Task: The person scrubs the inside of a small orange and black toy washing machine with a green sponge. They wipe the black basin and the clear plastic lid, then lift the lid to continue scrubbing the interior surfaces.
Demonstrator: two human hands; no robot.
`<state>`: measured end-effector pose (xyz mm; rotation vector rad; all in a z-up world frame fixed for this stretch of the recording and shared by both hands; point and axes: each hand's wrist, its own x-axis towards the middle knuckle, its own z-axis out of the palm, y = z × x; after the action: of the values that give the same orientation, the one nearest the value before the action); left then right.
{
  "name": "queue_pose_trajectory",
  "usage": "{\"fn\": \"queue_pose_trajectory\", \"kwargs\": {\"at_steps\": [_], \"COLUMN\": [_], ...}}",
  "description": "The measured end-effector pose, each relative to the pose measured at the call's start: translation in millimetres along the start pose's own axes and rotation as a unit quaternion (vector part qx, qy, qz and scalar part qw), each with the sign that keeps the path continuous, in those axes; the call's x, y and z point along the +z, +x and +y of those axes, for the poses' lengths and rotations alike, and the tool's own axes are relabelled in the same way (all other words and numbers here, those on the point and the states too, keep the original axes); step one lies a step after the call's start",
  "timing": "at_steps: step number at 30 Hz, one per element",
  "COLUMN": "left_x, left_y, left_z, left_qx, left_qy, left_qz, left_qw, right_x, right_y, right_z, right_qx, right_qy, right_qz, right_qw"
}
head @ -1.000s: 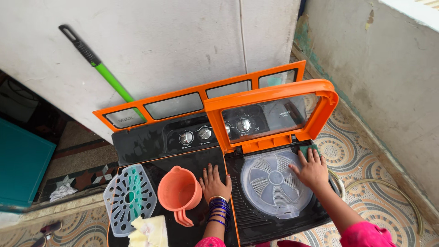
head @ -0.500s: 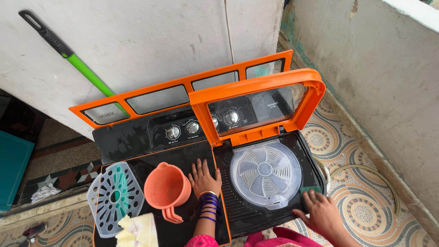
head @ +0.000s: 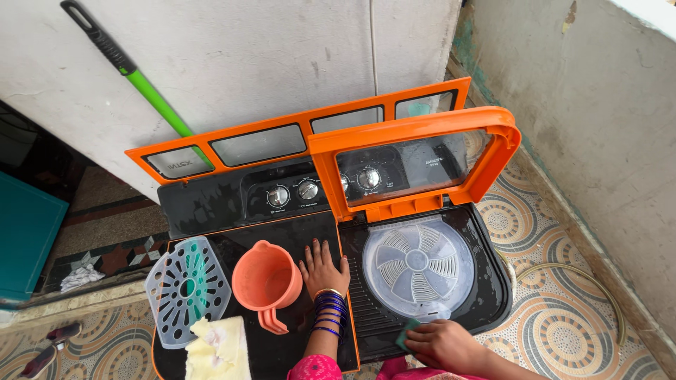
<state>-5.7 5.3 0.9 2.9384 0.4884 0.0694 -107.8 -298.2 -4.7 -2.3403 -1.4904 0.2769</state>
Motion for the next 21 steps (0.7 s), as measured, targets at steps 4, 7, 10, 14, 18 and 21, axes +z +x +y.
{"fn": "queue_pose_trajectory", "kwargs": {"at_steps": [4,7,10,14,18,21], "left_x": [-2,-4,-6,-6,-6,-7], "left_y": [0,-1,0,3,4,4], "left_z": [0,0,-1,-2,-2,-2], "left_qx": [0.000,0.001,0.000,0.000,0.000,0.001], "left_qy": [-0.012,-0.023,-0.039,-0.062,-0.072,-0.074], "left_qz": [0.001,0.007,0.002,-0.001,0.002,-0.003], "left_qw": [1.000,1.000,0.999,0.998,0.997,0.997], "right_x": [22,33,31,18,5,-5], "right_y": [40,75,119,174,211,232], "right_z": [-4,-4,9,43,76,94], "right_qx": [-0.011,0.053,0.102,0.180,0.229,0.251], "right_qy": [-0.071,-0.066,-0.101,-0.135,-0.172,-0.157], "right_qz": [0.054,0.040,0.041,0.013,-0.021,-0.034], "right_qw": [0.996,0.996,0.989,0.974,0.958,0.955]}}
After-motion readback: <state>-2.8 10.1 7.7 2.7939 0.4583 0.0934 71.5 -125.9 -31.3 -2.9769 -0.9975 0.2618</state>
